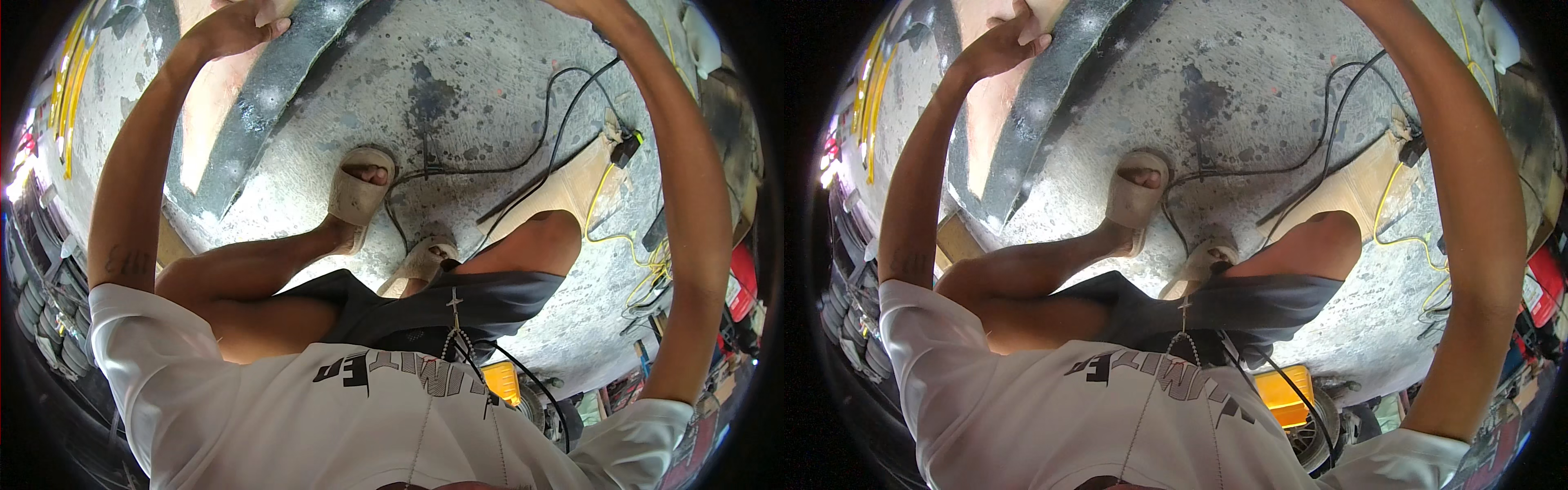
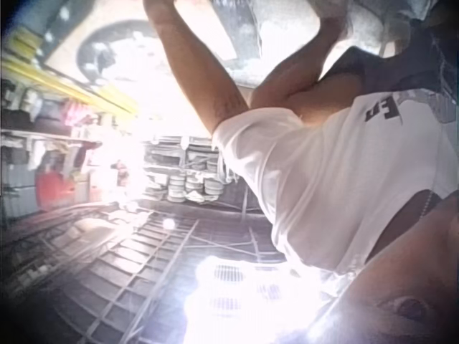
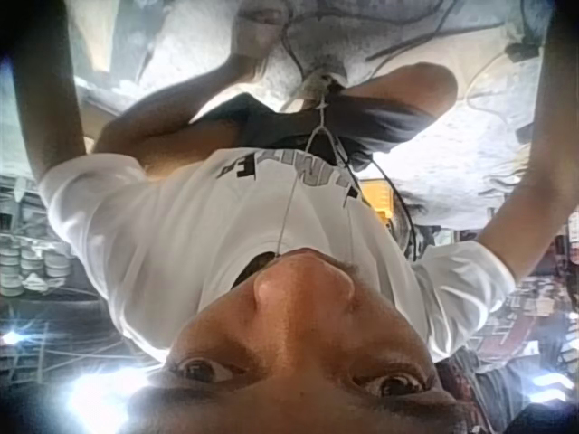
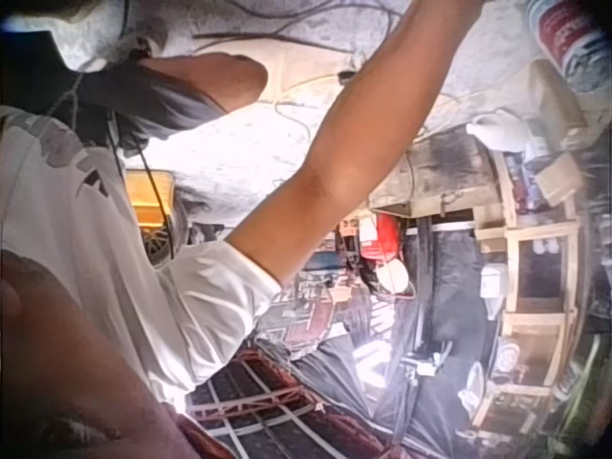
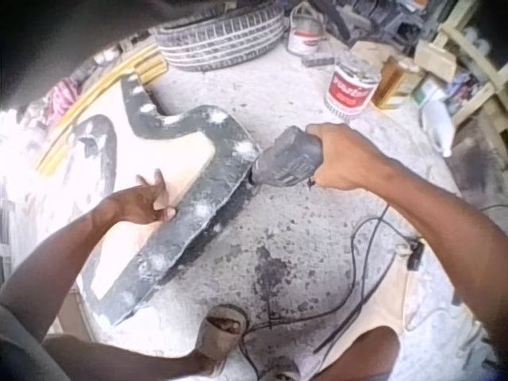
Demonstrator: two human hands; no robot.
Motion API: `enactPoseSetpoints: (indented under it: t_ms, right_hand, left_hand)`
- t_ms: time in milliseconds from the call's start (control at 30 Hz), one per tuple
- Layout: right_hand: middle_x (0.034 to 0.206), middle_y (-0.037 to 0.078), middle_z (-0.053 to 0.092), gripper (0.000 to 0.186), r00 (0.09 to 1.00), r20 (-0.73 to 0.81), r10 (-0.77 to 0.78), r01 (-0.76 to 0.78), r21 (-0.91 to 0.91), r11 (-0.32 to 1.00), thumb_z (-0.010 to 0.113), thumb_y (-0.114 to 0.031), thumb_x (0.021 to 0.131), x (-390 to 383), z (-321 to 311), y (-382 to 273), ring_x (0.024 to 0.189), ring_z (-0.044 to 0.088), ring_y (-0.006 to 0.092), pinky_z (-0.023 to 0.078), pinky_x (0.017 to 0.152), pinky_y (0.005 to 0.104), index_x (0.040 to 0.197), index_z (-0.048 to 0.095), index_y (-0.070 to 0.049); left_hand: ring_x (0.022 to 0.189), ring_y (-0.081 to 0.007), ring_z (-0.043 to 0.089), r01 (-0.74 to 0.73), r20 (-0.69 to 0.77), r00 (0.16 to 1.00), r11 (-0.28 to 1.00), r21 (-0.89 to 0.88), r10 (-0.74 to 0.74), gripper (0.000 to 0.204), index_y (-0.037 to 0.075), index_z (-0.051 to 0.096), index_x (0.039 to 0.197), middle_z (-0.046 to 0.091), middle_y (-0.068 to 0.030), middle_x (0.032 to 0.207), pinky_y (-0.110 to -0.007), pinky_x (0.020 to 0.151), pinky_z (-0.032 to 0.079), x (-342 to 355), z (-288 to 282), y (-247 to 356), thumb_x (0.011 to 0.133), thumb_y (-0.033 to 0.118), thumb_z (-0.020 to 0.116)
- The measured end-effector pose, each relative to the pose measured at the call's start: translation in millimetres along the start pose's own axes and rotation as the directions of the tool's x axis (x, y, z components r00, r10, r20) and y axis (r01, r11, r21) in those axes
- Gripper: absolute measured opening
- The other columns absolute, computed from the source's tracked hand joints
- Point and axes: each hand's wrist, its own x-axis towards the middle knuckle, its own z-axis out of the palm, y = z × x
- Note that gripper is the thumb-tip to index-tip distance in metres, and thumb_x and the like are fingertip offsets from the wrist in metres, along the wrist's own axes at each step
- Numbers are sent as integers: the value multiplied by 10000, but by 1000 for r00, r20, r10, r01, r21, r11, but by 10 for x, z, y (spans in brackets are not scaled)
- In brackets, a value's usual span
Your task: Drilling holes into a fiberglass car body part using a power drill.
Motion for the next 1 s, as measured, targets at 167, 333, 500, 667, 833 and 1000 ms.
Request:
enactPoseSetpoints:
  t_ms: [167,333,500,667,833,1000]
  right_hand:
    - [923,236,716,406,998,16,55,-56,50,997,707,-71,646,-39,-14,26,896,696,389,545,791,418,1045,667,-10]
    - [922,235,716,402,998,28,65,-65,5,998,705,-66,645,36,-1,28,896,696,388,545,789,419,1041,667,-11]
    - [923,246,709,393,998,13,64,-64,-3,998,709,-76,647,73,-11,38,913,691,402,544,790,431,1031,662,-11]
    - [934,254,703,378,999,-25,-37,35,-60,998,706,-91,656,74,48,185,934,673,436,541,791,454,1023,651,-19]
    - [920,249,700,361,999,-20,-28,27,-49,998,683,-84,659,83,31,145,916,674,436,539,778,458,1016,651,-36]
    - [909,247,699,336,1000,-20,-17,17,25,1000,670,-78,674,80,37,204,910,675,433,535,769,459,1008,651,-43]
  left_hand:
    - [1225,-442,582,44,99,994,997,68,-51,1027,-95,-29,1526,583,-345,1287,-425,1085,424,5,-284,354,992,606,498]
    - [1251,-402,571,248,205,942,962,112,-267,976,-125,128,1544,616,-243,1315,-452,1115,398,-76,-332,405,990,572,527]
    - [1109,-414,657,-13,33,999,999,-44,14,911,-52,79,1550,619,-359,1139,-415,975,497,-31,-133,108,1025,547,522]
    - [1055,-419,670,13,119,993,1000,-24,-10,926,-100,71,1539,589,-408,1050,-400,946,504,-109,-340,467,1029,518,536]
    - [1067,-421,667,77,107,992,995,-60,-70,962,-144,44,1520,598,-410,1087,-405,972,492,-164,-373,494,1028,529,524]
    - [1012,-394,669,119,121,987,990,-71,-110,947,-89,25,1548,525,-466,1130,-391,948,491,-150,-323,451,1029,514,538]
